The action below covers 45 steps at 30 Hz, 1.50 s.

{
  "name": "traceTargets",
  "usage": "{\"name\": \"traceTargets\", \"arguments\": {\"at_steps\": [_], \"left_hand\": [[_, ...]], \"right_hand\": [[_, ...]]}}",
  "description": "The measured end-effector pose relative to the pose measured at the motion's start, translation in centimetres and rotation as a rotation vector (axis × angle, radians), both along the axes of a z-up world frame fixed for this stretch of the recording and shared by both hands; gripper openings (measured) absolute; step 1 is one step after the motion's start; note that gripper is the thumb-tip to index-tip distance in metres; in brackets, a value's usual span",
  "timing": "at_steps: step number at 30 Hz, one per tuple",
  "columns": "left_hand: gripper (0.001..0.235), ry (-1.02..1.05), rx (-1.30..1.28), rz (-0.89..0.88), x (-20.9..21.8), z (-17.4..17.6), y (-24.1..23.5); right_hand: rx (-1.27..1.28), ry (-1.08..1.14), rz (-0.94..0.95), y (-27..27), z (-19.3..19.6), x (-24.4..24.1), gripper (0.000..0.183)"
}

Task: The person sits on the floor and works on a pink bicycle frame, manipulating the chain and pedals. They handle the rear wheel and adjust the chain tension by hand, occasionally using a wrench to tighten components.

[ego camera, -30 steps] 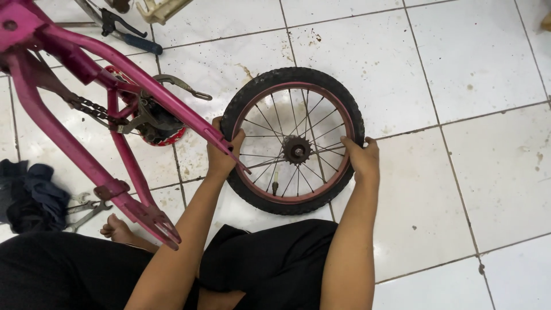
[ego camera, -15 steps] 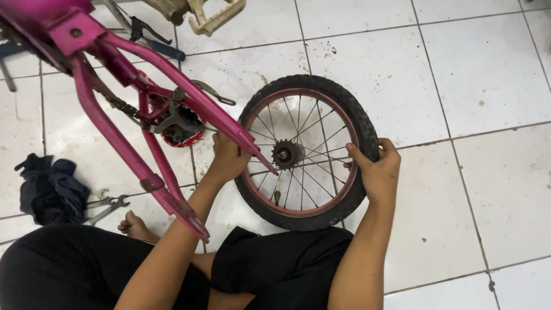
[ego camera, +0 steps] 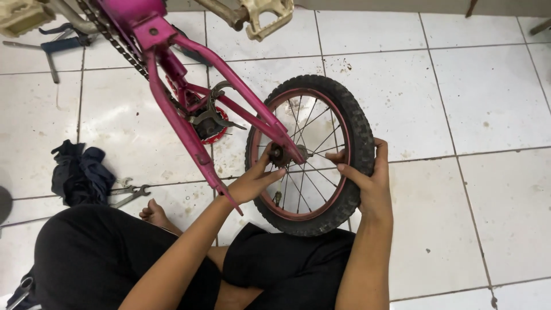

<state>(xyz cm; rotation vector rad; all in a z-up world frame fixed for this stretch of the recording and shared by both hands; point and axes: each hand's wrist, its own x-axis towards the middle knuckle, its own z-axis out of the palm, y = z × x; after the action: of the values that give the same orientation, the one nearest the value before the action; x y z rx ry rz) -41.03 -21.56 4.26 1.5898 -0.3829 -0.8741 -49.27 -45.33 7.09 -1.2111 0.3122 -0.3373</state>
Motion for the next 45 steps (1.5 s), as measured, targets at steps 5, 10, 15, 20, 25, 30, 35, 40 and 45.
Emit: {"name": "traceTargets", "arguments": {"at_steps": [5, 10, 15, 20, 25, 30, 35, 40, 45], "left_hand": [[0.079, -0.044, 0.201, 0.148, 0.0, 0.4, 2.7], [0.085, 0.349, -0.330, 0.479, -3.6, 7.3, 5.7], [0.093, 0.630, -0.918, 0.404, -5.7, 8.1, 7.5], [0.053, 0.439, -0.768, 0.494, -5.5, 4.9, 7.2], [0.041, 0.472, -0.607, 0.590, -5.8, 8.4, 7.5], [0.028, 0.503, -0.542, 0.595, -6.5, 9.7, 8.2], [0.039, 0.391, -0.577, 0.547, -6.5, 7.0, 12.1], [0.050, 0.341, -0.585, 0.485, -6.3, 7.4, 16.3], [0.054, 0.321, -0.567, 0.495, -6.4, 8.4, 19.9]], "right_hand": [[-0.044, -0.045, 0.016, 2.3, 0.6, -0.5, 0.082], [0.031, -0.037, -0.011, 3.6, -0.8, -0.4, 0.043], [-0.091, -0.049, -0.024, 6.1, 3.9, -1.7, 0.037], [-0.257, -0.092, -0.069, 5.2, 5.6, -3.8, 0.043], [-0.260, -0.042, -0.141, 5.9, 10.3, -6.3, 0.041], [-0.369, 0.087, -0.154, 7.1, 12.6, -7.8, 0.034], [-0.438, -0.196, -0.067, 6.3, 9.2, -5.1, 0.038], [-0.490, -0.208, -0.043, 6.8, 5.3, -0.5, 0.033], [-0.577, -0.231, -0.008, 8.0, 2.8, 2.6, 0.032]]}}
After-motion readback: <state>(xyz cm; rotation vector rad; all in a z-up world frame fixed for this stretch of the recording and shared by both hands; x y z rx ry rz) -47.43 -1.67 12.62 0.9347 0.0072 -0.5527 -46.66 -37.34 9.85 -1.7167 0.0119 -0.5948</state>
